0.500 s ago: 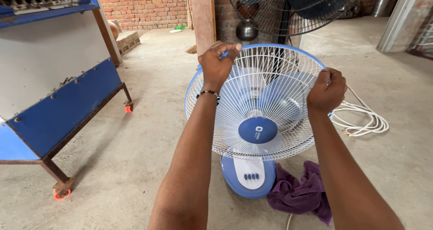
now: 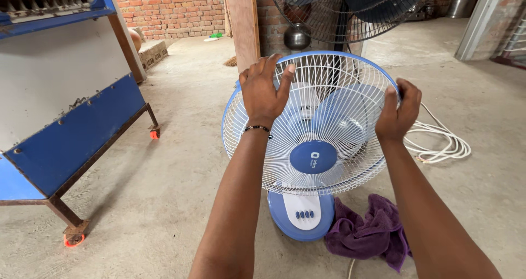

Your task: The person wipes the base and neck of a blue and white pedestal fan with a purple cloth, then attaches the front wire grille to the fan head, aligning and securing it in place.

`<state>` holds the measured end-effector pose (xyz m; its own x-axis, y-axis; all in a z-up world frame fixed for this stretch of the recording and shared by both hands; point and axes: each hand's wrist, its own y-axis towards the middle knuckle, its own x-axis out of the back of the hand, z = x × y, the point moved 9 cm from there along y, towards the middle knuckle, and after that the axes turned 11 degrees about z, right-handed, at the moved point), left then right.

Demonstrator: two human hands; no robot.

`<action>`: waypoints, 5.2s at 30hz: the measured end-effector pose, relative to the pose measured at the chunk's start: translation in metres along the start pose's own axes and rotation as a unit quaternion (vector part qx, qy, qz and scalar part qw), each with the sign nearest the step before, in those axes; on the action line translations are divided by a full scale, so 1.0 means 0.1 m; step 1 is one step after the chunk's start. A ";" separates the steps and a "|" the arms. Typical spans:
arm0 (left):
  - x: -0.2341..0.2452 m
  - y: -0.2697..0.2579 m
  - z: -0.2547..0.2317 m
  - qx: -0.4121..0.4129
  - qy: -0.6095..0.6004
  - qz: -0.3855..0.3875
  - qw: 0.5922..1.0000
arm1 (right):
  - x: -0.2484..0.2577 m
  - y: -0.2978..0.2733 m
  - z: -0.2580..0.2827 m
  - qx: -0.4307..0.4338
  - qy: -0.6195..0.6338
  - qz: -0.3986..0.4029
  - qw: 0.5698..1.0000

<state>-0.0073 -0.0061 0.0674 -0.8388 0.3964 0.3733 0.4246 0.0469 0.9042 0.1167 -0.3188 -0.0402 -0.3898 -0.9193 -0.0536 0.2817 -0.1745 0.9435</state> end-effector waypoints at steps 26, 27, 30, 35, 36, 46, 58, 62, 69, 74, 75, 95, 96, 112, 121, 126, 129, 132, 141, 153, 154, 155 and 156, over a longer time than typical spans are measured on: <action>-0.03 -0.04 0.08 -0.013 0.043 -0.012 0.999 | 0.13 -0.60 -1.50 -0.370 0.246 -0.089 0.891; -0.04 -0.04 0.08 -0.015 0.043 -0.013 0.999 | 0.13 -0.61 -1.50 -0.365 0.265 -0.096 0.887; -0.04 -0.03 0.10 -0.016 0.042 -0.016 0.999 | 0.11 -0.58 -1.53 -0.365 0.299 -0.107 0.875; -0.01 -0.02 0.12 -0.020 0.044 -0.023 0.999 | 0.13 -0.58 -1.62 -0.379 0.266 -0.102 0.880; -0.04 -0.02 0.12 -0.015 0.037 -0.018 0.999 | 0.16 -0.57 -1.64 -0.365 0.276 -0.106 0.883; -0.01 -0.45 0.31 0.142 0.088 -0.116 0.979 | 0.10 -1.24 -2.24 -0.363 0.432 -0.144 0.813; -0.07 -1.05 1.20 0.288 -0.099 -0.193 0.933 | -0.12 -2.34 -1.87 -0.350 0.515 -0.087 0.778; -0.32 -1.48 1.82 0.338 -0.248 -0.153 0.895 | -0.20 -2.76 -1.98 -0.480 0.601 -0.191 0.610; -0.83 -2.15 2.09 0.357 -0.558 -0.097 0.742 | -0.24 -2.97 -1.86 -0.412 0.602 -0.240 0.641; -0.81 -2.22 2.12 0.408 -0.513 -0.121 0.745 | -0.35 -2.65 -1.53 -0.340 0.719 -0.228 0.562; -0.79 -2.17 2.11 0.400 -0.505 -0.120 0.755 | -0.35 -2.57 -1.47 -0.345 0.699 -0.199 0.594; -0.96 -2.30 2.21 0.414 -0.555 -0.137 0.708 | -0.32 -2.74 -1.70 -0.425 0.600 -0.220 0.641; -0.96 -2.29 2.21 0.413 -0.567 -0.140 0.699 | -0.31 -2.71 -1.70 -0.420 0.596 -0.208 0.652; -1.03 -2.47 2.30 0.430 -0.559 -0.124 0.698 | -0.22 -2.66 -1.91 -0.448 0.547 -0.285 0.646; -1.28 -2.55 2.41 0.407 -0.596 -0.145 0.677 | -0.17 -2.50 -1.80 -0.477 0.496 -0.259 0.677; -1.27 -2.52 2.36 0.437 -0.583 -0.114 0.675 | 0.01 -2.72 -1.56 -0.554 0.387 -0.351 0.648; -1.21 -2.43 2.25 0.429 -0.610 -0.095 0.660 | 0.07 -2.77 -1.47 -0.594 0.328 -0.386 0.625; -1.05 -2.25 2.11 0.393 -0.586 -0.104 0.701 | 0.14 -2.84 -1.41 -0.650 0.253 -0.397 0.596; -0.63 -1.83 1.84 0.391 -0.422 -0.044 0.817 | 0.12 -2.63 -1.25 -0.663 0.238 -0.382 0.598; -0.64 -1.84 2.01 0.408 -0.348 0.049 0.842 | 0.21 -2.24 -0.46 -0.700 0.087 -0.284 0.650; -0.65 -1.84 2.03 0.413 -0.337 0.058 0.844 | 0.21 -2.22 -0.42 -0.698 0.089 -0.280 0.653; -0.66 -1.84 2.06 0.417 -0.325 0.066 0.846 | 0.21 -2.21 -0.39 -0.697 0.091 -0.276 0.656; -0.69 -1.83 2.07 0.418 -0.325 0.074 0.845 | 0.21 -2.21 -0.39 -0.700 0.090 -0.265 0.657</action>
<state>0.0434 0.1481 -0.1669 -0.5067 0.8616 0.0301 0.8285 0.4769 0.2934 0.0808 -0.3136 -0.2623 -0.6842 -0.6035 -0.4094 0.7275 -0.5250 -0.4417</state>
